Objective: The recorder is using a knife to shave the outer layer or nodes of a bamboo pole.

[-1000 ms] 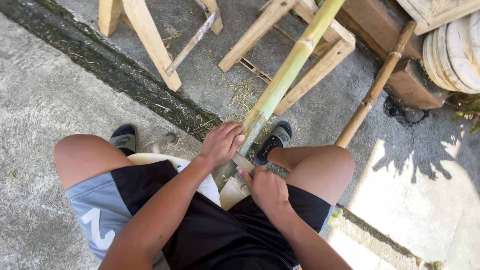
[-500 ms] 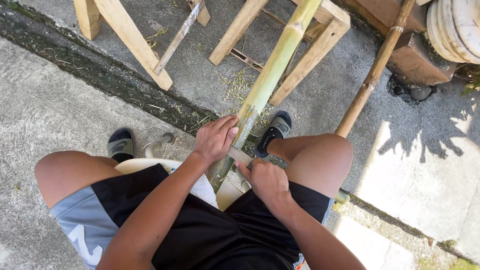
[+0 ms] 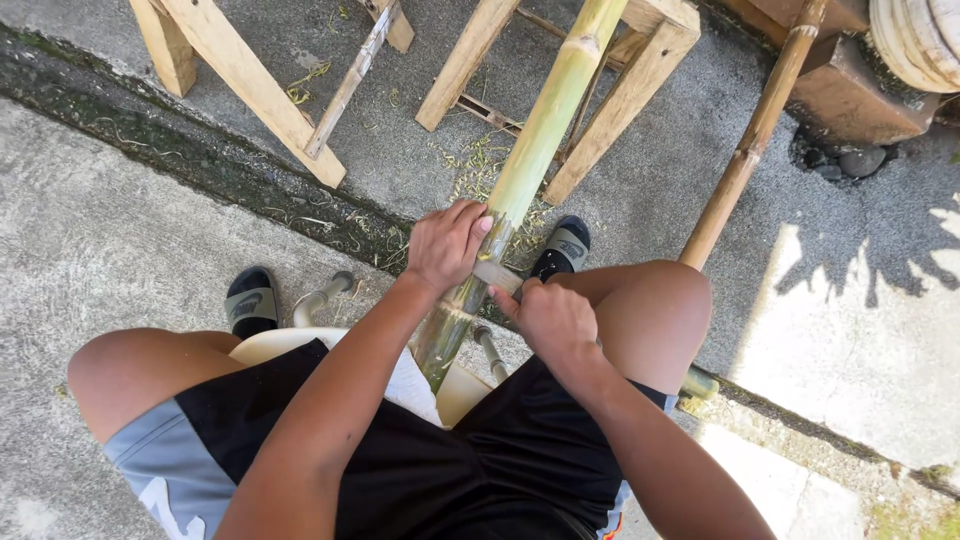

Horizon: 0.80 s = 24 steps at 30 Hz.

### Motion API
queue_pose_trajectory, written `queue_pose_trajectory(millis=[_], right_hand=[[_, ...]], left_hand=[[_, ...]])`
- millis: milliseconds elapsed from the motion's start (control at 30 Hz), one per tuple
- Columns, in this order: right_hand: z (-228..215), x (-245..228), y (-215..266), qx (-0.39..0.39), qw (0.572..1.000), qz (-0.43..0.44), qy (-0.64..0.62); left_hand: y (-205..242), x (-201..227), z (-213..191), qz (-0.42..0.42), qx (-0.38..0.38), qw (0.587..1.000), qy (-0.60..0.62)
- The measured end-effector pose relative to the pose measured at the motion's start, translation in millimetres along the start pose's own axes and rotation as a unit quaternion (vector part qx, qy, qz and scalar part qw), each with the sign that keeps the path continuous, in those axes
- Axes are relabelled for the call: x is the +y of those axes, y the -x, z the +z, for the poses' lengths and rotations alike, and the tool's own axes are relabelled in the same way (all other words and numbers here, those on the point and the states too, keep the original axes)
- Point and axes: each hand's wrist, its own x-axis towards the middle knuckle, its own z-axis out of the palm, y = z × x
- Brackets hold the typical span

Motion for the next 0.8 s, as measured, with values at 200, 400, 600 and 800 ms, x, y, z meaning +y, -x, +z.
queue_pose_trajectory(millis=[200, 400, 600, 800], right_hand=[[-14, 26, -38, 0.022, 1.0, 0.016, 0.006], [-30, 28, -45, 0.007, 0.999, 0.032, -0.007], [-15, -5, 6, -0.018, 0.999, 0.006, -0.034], [5, -27, 50, -0.021, 0.998, -0.03, -0.043]], left_hand=[[-54, -9, 29, -0.021, -0.018, 0.999, -0.019], [-71, -18, 45, -0.003, -0.027, 0.998, -0.058], [-8, -3, -10, -0.075, -0.178, 0.981, -0.006], [64, 4, -26, -0.045, -0.08, 0.996, 0.0]])
